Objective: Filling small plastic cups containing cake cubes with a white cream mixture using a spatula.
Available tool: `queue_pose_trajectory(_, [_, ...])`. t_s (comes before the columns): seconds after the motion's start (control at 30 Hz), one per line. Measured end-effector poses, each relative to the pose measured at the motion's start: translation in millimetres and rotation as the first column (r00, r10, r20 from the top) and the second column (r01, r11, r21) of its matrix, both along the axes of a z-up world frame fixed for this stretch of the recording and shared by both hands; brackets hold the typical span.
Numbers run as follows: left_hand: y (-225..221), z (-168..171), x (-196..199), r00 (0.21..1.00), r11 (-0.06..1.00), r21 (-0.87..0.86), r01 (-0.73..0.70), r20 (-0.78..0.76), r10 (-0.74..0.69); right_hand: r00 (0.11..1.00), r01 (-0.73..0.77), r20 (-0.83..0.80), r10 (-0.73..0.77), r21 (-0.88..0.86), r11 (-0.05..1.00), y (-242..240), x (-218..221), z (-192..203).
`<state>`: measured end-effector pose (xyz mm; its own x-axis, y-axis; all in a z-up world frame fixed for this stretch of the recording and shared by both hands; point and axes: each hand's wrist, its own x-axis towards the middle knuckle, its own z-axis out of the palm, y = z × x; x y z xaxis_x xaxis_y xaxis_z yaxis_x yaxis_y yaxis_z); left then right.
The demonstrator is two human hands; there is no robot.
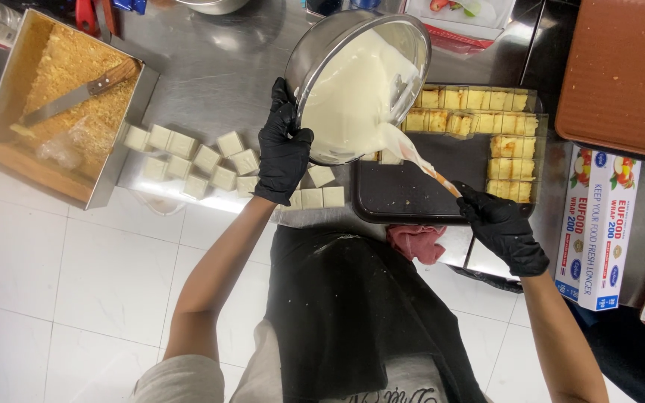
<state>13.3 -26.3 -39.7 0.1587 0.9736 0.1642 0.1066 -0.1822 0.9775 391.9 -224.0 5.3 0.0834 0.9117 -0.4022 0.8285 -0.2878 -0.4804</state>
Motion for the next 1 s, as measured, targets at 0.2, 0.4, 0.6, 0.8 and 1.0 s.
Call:
queue_pose_trajectory(0.2, [-0.5, 8.4, -1.5, 1.000, 1.000, -0.015, 0.012, 0.004, -0.012, 1.000, -0.006, -0.007, 0.005, -0.045, 0.999, -12.2, 17.2, -8.3])
queue_pose_trajectory(0.4, [0.6, 4.7, -7.3, 1.000, 1.000, 0.020, 0.021, -0.014, -0.021, 0.999, 0.043, -0.012, -0.042, 0.002, 0.999, 0.5, -1.3, -1.5])
queue_pose_trajectory(0.6, [6.6, -5.9, -10.3, 0.999, 0.997, -0.073, -0.033, 0.001, 0.034, 0.992, -0.027, -0.115, 0.042, 0.124, 0.992, -16.0, 12.7, -20.2])
queue_pose_trajectory(0.8, [8.0, 14.2, -4.4, 0.992, 0.971, -0.234, -0.056, 0.098, 0.081, 0.994, -0.080, 0.081, 0.078, 0.024, 0.996, -16.1, 4.6, -5.1])
queue_pose_trajectory(1.0, [13.6, -2.9, -12.1, 0.983, 0.977, -0.204, -0.057, 0.159, 0.090, 0.999, -0.033, -0.025, 0.033, 0.016, 0.999, -26.3, 7.1, -14.6])
